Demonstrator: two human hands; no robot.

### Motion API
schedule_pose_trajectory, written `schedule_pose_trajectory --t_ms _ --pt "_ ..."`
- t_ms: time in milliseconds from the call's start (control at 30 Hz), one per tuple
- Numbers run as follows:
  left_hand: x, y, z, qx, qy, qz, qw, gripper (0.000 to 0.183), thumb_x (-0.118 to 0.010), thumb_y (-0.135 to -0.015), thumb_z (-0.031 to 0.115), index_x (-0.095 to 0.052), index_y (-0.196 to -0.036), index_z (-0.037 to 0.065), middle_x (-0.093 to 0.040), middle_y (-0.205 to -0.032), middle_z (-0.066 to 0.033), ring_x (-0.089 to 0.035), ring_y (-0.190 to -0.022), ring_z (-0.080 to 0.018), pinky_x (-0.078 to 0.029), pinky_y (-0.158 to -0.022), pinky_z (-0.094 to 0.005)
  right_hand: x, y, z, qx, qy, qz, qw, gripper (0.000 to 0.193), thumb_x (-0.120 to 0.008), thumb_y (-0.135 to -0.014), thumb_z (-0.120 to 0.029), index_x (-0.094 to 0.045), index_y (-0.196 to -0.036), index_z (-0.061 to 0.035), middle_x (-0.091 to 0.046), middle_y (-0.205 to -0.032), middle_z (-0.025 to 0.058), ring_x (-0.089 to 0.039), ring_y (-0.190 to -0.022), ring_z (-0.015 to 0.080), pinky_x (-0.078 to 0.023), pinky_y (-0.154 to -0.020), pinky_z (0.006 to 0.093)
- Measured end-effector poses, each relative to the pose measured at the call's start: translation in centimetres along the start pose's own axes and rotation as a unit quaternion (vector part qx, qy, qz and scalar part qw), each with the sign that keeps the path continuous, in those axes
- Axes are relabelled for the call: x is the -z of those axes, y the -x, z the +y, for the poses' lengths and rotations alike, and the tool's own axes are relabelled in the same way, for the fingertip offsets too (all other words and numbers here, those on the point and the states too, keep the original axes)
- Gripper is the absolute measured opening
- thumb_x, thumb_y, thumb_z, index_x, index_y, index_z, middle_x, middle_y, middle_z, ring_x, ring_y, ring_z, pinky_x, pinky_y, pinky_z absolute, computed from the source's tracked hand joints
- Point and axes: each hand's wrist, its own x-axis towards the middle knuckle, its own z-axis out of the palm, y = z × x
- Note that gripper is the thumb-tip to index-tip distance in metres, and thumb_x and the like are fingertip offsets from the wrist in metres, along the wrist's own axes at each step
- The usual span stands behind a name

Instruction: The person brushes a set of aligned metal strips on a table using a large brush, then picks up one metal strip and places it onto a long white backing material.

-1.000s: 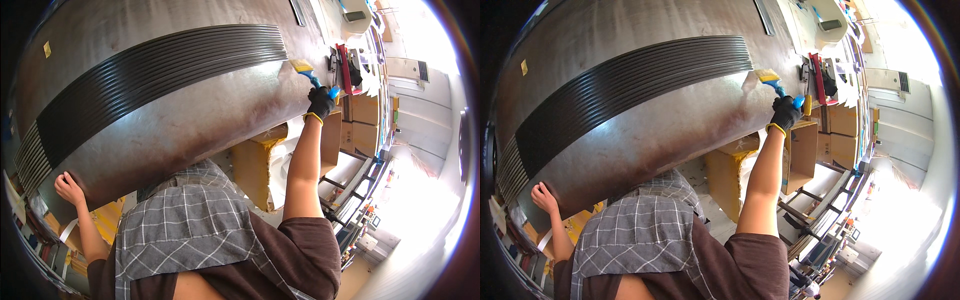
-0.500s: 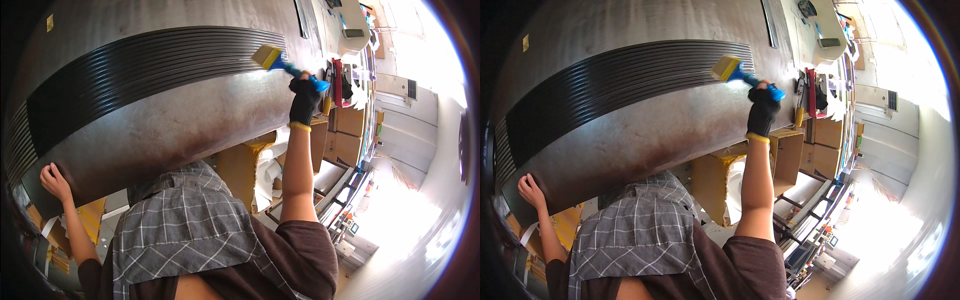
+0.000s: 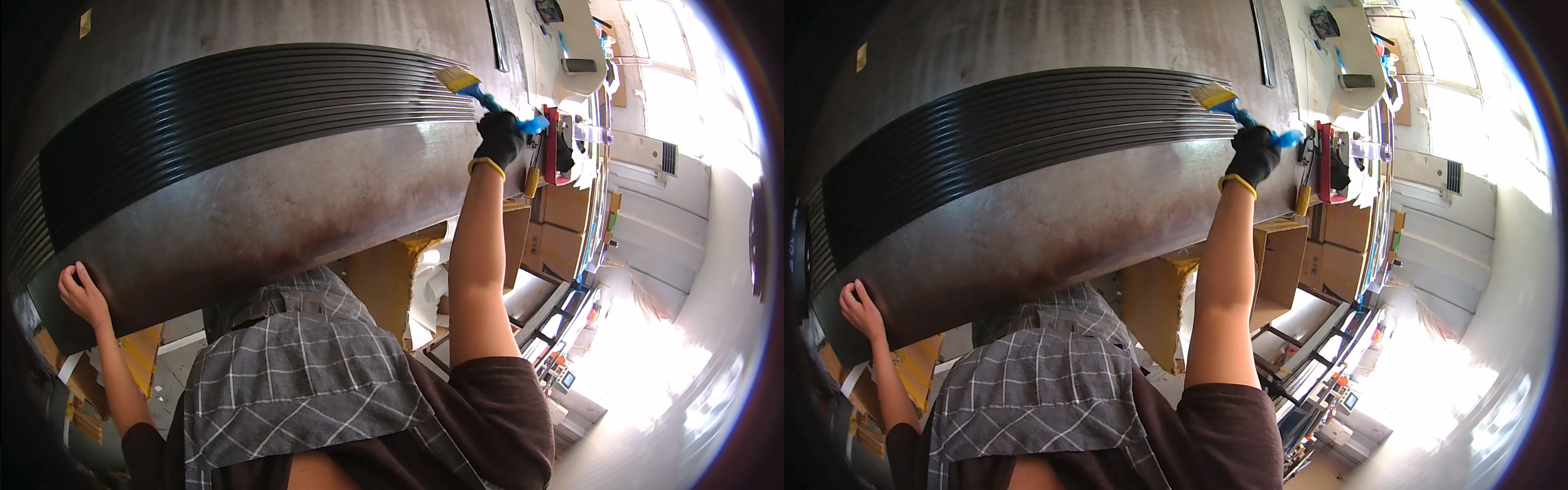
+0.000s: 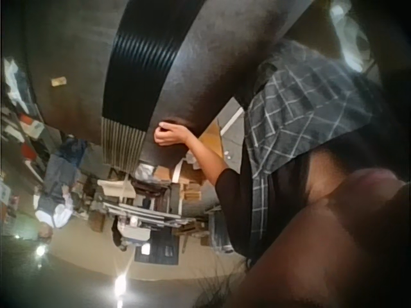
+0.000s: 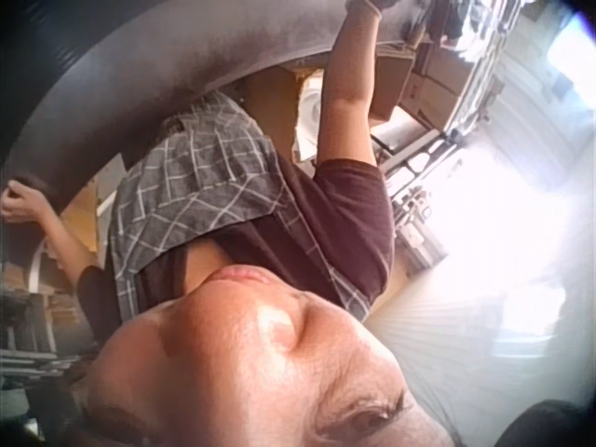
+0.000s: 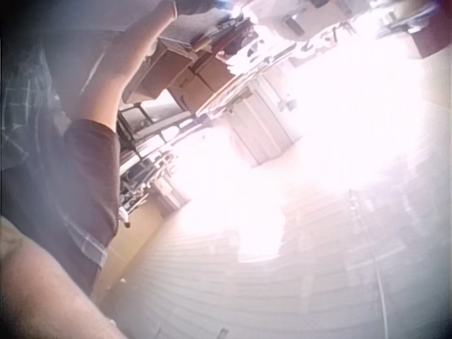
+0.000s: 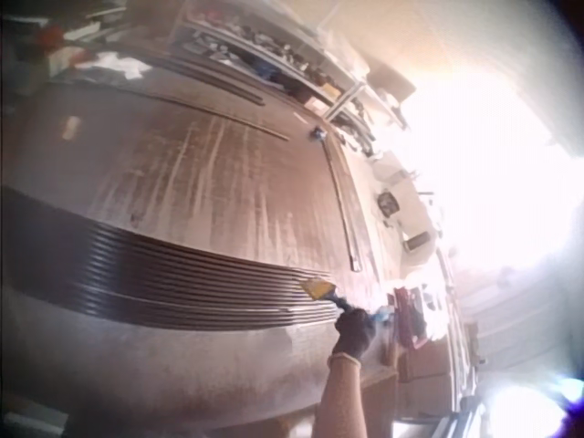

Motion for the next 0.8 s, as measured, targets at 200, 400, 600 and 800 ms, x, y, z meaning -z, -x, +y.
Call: schedule_pose_trajectory --t_ms 200,400,600,800 --pt "0.4 0.5 -0.2 0.005 -0.006 0.001 1.000 0.029 -0.053 -0.096 0.032 -0.060 -0.100 0.004 -0.060 -0.104 -0.0110 -0.055 -0.099 -0.0306 -0.042 -0.084 -0.0413 9.1 -4.4 4.7 0.102 0.337 -0.030 0.935 0.022 -0.064 -0.077 -0.029 -0.057 -0.069 -0.0097 -0.062 -0.063 0.0134 -0.061 -0.054 0.0309 -0.050 -0.051 0.0391" --pt "-0.5 -0.3 -0.3 0.001 0.018 -0.007 1.000 0.030 -0.051 -0.096 0.032 -0.060 -0.103 0.004 -0.059 -0.108 -0.0108 -0.054 -0.101 -0.0298 -0.041 -0.087 -0.0403 0.6 -8.4 4.1 0.291 0.478 -0.015 0.828 0.028 -0.065 -0.076 -0.037 -0.056 -0.068 -0.0120 -0.065 -0.070 0.0124 -0.065 -0.067 0.0306 -0.051 -0.058 0.0385" --pt "-0.6 1.0 -0.9 0.025 0.017 -0.011 0.999 0.030 -0.051 -0.097 0.032 -0.060 -0.103 0.004 -0.058 -0.110 -0.0108 -0.054 -0.102 -0.0298 -0.040 -0.088 -0.0403 5.4 -8.1 4.5 0.329 0.514 -0.089 0.787 0.020 -0.059 -0.077 -0.023 -0.058 -0.065 -0.0070 -0.065 -0.064 0.0170 -0.065 -0.058 0.0305 -0.052 -0.052 0.0405" --pt "0.2 0.6 -0.7 0.021 0.010 -0.018 1.000 0.030 -0.051 -0.097 0.031 -0.060 -0.103 0.004 -0.059 -0.110 -0.0112 -0.054 -0.102 -0.0302 -0.041 -0.088 -0.0403 -0.6 -5.0 -0.7 0.284 0.555 -0.026 0.782 0.020 -0.063 -0.076 -0.023 -0.057 -0.066 -0.0069 -0.063 -0.065 0.0156 -0.063 -0.058 0.0285 -0.049 -0.053 0.0420"
